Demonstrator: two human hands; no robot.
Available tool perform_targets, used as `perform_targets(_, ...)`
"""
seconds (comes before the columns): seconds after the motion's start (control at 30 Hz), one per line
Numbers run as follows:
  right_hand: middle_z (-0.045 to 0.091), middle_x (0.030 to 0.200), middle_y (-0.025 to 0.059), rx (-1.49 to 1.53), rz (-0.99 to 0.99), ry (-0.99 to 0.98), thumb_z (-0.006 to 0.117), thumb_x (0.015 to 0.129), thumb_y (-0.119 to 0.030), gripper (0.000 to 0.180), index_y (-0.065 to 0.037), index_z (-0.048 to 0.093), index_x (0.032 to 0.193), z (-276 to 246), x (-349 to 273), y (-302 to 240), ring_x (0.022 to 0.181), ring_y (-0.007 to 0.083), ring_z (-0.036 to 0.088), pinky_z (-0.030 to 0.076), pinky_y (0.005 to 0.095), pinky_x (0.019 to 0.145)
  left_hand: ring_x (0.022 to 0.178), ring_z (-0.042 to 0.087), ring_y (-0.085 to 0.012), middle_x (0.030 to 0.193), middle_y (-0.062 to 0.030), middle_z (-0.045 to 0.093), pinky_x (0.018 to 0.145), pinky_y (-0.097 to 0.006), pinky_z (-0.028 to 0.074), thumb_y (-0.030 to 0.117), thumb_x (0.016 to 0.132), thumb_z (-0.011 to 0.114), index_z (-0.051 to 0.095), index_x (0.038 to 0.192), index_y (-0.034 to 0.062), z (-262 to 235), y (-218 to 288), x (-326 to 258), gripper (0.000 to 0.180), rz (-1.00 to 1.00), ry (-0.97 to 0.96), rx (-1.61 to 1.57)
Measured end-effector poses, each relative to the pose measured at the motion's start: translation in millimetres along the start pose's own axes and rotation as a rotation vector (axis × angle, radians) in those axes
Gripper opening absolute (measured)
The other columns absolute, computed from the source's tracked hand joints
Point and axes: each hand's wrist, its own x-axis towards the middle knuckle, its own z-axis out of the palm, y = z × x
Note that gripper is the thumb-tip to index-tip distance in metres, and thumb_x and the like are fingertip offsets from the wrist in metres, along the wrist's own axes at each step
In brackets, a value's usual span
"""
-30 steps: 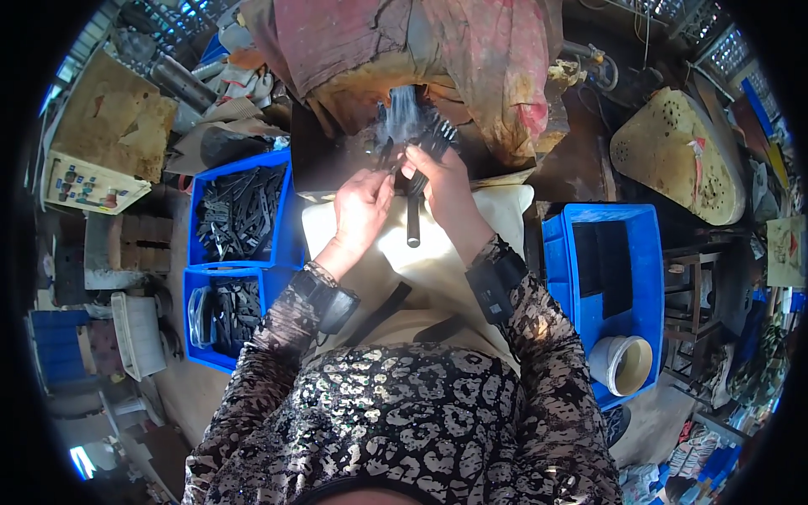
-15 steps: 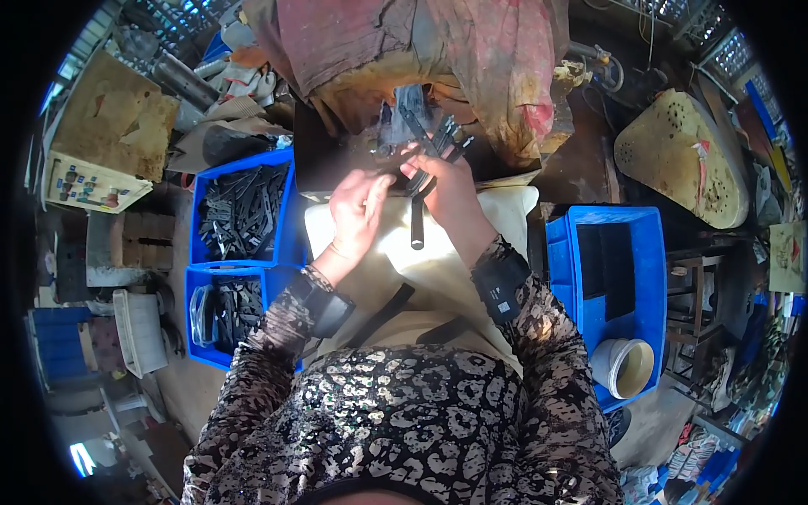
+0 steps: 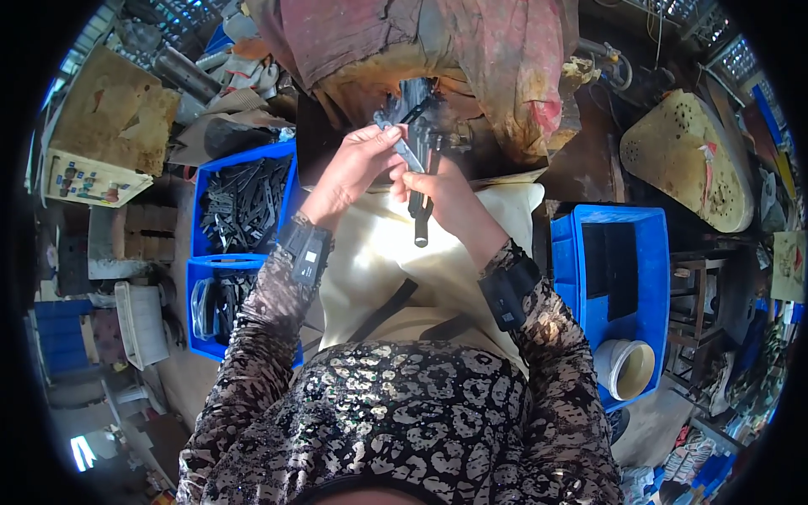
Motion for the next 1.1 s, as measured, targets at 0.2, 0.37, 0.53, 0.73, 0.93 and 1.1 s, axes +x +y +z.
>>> perform_targets(0.2, 0.057, 0.082, 0.0043, -0.010, 0.192, -0.164, 0.056, 0.093, -0.013, 0.015, -0.003, 0.053, 0.104, 4.6, -8.3, -12.1, 0.069, 0.0141, 0.057, 0.049, 0.0307, 0.063, 0.067, 0.060, -0.0119, 0.088, -0.0056, 0.067, 0.065, -0.026, 0.052, 0.017, 0.093, 0.061, 0.066, 0.100, -0.0003, -9.6, -6.3, 7.0, 0.019, -0.072, -0.156, 0.087)
perform_targets(0.37, 0.053, 0.071, 0.0007, 0.083, 0.234, -0.226, 0.055, 0.094, -0.015, 0.012, -0.004, 0.053, 0.100, 14.4, -9.0, -26.9, 0.064, 0.0121, 0.054, 0.048, 0.0296, 0.060, 0.079, 0.064, -0.0155, 0.096, -0.0090, 0.067, 0.073, -0.029, 0.054, 0.013, 0.092, 0.060, 0.064, 0.109, -0.0009, -17.1, -3.8, -1.5, 0.022, -0.036, -0.308, -0.071)
perform_targets(0.53, 0.048, 0.065, -0.0022, 0.110, 0.326, -0.300, 0.056, 0.094, -0.016, 0.012, -0.005, 0.055, 0.096, 9.0, -6.1, -29.9, 0.060, 0.0106, 0.051, 0.047, 0.0293, 0.059, 0.082, 0.066, -0.0170, 0.107, -0.0113, 0.065, 0.073, -0.030, 0.056, 0.010, 0.092, 0.060, 0.061, 0.118, -0.0031, -16.3, -12.1, 2.7, 0.029, 0.023, -0.238, 0.018)
perform_targets(0.73, 0.060, 0.076, -0.0005, -0.695, 0.100, 0.107, 0.064, 0.090, -0.020, 0.021, -0.002, 0.062, 0.100, -1.2, -18.6, -27.9, 0.069, 0.0117, 0.059, 0.049, 0.0265, 0.068, 0.088, 0.065, -0.0171, 0.115, -0.0137, 0.064, 0.077, -0.029, 0.054, 0.003, 0.090, 0.060, 0.058, 0.125, 0.0004, -36.9, 2.5, 9.8, 0.035, 0.134, 0.065, 0.100)
perform_targets(0.93, 0.069, 0.091, 0.0048, -0.971, 0.044, -0.023, 0.070, 0.085, -0.017, 0.028, -0.004, 0.064, 0.109, 5.9, -74.6, -8.5, 0.081, 0.0149, 0.065, 0.050, 0.0269, 0.075, 0.093, 0.063, -0.0127, 0.111, -0.0081, 0.068, 0.084, -0.023, 0.049, -0.008, 0.086, 0.058, 0.064, 0.119, 0.0057, -97.0, -11.1, 55.4, 0.037, 0.216, 0.279, 0.717)
perform_targets(1.1, 0.068, 0.093, 0.0109, -1.221, -0.129, -0.077, 0.070, 0.081, -0.020, 0.030, -0.009, 0.064, 0.108, 6.2, -79.6, 4.6, 0.082, 0.0254, 0.066, 0.051, 0.0335, 0.072, 0.089, 0.063, -0.0119, 0.103, -0.0063, 0.070, 0.085, -0.024, 0.048, -0.011, 0.084, 0.057, 0.070, 0.108, 0.0042, -113.2, -36.1, 87.4, 0.031, 0.128, 0.248, 0.916)
